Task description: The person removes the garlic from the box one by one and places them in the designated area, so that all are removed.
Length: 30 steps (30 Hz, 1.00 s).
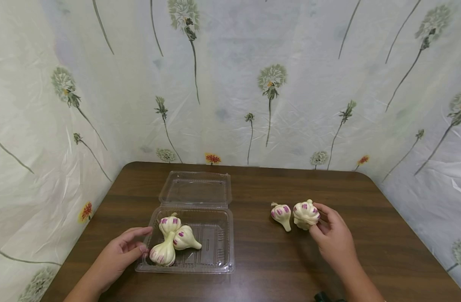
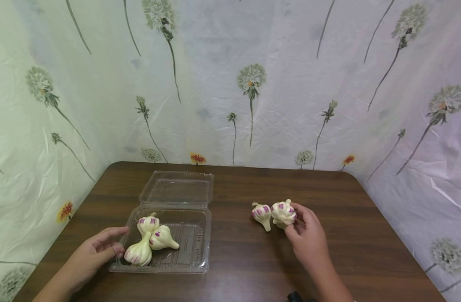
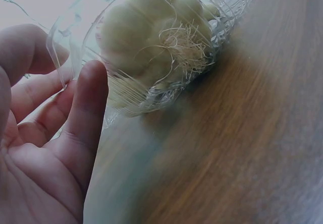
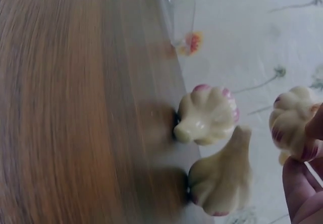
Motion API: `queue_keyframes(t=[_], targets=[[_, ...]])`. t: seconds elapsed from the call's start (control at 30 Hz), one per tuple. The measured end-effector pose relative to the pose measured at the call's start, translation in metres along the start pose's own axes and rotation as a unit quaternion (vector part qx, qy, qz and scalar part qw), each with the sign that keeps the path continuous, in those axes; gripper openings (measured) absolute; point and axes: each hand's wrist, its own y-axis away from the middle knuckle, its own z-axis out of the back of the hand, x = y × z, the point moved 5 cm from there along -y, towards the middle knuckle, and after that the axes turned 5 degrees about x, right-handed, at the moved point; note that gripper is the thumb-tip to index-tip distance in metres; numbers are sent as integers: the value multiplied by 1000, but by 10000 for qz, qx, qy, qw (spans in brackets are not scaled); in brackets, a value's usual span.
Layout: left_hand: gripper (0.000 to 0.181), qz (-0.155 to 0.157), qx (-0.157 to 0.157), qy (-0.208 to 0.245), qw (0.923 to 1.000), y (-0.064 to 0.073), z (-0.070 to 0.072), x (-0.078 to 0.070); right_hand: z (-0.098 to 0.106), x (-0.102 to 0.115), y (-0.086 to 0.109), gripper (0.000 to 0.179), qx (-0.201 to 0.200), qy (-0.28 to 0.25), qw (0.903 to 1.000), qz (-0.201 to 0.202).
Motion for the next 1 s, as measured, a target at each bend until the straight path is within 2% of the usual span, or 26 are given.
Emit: queue_keyframes(t=[0.37, 0.7, 1.0], targets=[[45, -33, 34, 23, 10000, 0, 0, 0, 15, -10, 1, 53, -233, 206, 9995, -80], [46, -48, 34, 52, 10000, 0, 0, 0, 21, -27, 1, 53, -175, 212, 9994, -227], [47, 3, 15, 32, 10000, 0, 0, 1, 24, -34, -1, 54, -165, 309, 9987, -370]])
